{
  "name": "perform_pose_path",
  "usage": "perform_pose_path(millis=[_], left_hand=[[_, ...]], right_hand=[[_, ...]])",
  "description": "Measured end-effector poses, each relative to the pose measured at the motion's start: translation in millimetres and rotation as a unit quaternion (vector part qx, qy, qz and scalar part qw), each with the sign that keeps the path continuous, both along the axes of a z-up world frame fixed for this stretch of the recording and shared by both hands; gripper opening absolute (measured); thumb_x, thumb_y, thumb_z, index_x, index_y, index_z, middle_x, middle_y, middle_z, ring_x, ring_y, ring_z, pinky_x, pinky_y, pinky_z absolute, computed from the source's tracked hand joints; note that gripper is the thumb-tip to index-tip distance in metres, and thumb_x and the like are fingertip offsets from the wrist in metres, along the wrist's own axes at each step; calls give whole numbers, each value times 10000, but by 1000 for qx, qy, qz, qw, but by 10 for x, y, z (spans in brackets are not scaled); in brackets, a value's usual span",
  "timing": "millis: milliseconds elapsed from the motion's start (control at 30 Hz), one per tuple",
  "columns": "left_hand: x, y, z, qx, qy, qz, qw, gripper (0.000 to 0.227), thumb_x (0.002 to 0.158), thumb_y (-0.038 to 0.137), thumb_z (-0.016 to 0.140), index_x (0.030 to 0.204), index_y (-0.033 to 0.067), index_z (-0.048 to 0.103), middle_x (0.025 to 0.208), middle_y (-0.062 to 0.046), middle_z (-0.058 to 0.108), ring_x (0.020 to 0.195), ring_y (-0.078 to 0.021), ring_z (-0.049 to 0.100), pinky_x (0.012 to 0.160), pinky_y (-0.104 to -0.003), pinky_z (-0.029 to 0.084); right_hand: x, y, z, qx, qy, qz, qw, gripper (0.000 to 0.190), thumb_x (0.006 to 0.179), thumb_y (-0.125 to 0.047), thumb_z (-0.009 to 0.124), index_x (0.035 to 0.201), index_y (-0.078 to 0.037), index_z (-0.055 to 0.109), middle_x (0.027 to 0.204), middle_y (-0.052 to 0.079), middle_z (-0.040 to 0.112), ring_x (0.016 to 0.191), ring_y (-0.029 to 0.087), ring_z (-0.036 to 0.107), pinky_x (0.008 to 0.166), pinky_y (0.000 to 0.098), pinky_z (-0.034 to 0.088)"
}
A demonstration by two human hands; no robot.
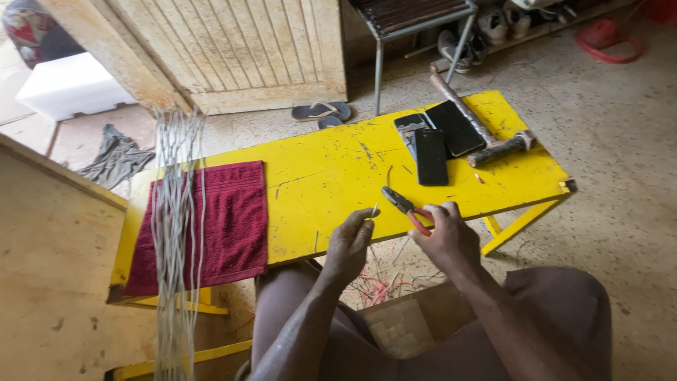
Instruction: The person strips the insulation from a white wire using pliers. They pull the wire taut, cut the insulation, and peel it off to expose the inner conductor. The person repeats this process on different sections of the wire.
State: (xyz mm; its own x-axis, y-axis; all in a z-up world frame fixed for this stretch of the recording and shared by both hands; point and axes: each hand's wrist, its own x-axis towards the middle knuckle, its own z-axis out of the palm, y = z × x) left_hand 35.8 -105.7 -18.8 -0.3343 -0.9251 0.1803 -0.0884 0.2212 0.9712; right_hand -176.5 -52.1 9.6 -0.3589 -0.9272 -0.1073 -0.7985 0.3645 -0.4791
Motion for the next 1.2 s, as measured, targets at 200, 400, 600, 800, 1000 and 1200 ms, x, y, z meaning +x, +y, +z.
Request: perform_pose_path(millis=[200, 400, 600, 800, 1000, 1200], left_hand=[[-16, 55, -58, 88, 50, -27, 994, 317, 1135, 144, 505, 1374, 57, 695, 937, -142, 685, 836, -204, 630, 746, -356, 557], [-21, 39, -160, 114, 176, -53, 976, 332, 1149, 136, 483, 1405, -6, 639, 831, -53, 568, 743, -111, 569, 641, -261, 505], [1, 23, -38, 83, 232, -33, 969, 324, 1153, 141, 487, 1407, -4, 626, 821, -24, 558, 733, -82, 560, 631, -243, 491], [26, -38, 305, 92, 338, 75, 934, 229, 1123, 163, 513, 1304, 78, 624, 680, 38, 466, 546, -67, 358, 458, -245, 316], [462, -200, 759, 84, 424, 191, 881, 253, 1073, 128, 529, 1313, 78, 593, 702, 28, 513, 518, -68, 383, 403, -242, 311], [914, -363, 775, 54, 444, 233, 864, 290, 1102, 110, 538, 1381, 41, 576, 765, -62, 622, 556, -160, 613, 482, -317, 564]], right_hand=[[-19, -67, 1, 35, 17, 33, 999, 724, 910, -505, 688, 1544, -176, 572, 1450, 127, 571, 1243, 373, 708, 1006, 560, 621], [2, 14, -143, -42, 155, 66, 985, 665, 929, -541, 689, 1479, -171, 651, 1295, 145, 654, 1178, 319, 726, 980, 457, 622], [249, 98, -308, -270, 55, 106, 955, 419, 1011, -469, 696, 1230, -115, 753, 1045, 140, 704, 1039, 356, 733, 862, 502, 625], [697, 278, -334, -88, -143, 253, 953, 755, 972, -733, 388, 1307, -131, 698, 1347, 120, 743, 1232, 332, 711, 957, 515, 565], [592, 229, -384, 79, -302, 219, 924, 510, 1001, -517, 538, 1109, -105, 819, 889, 41, 806, 855, 160, 775, 778, 323, 629], [403, 213, -210, 23, -373, 179, 910, 489, 954, -438, 656, 1221, -57, 806, 1209, 158, 842, 1212, 273, 793, 1032, 402, 660]])
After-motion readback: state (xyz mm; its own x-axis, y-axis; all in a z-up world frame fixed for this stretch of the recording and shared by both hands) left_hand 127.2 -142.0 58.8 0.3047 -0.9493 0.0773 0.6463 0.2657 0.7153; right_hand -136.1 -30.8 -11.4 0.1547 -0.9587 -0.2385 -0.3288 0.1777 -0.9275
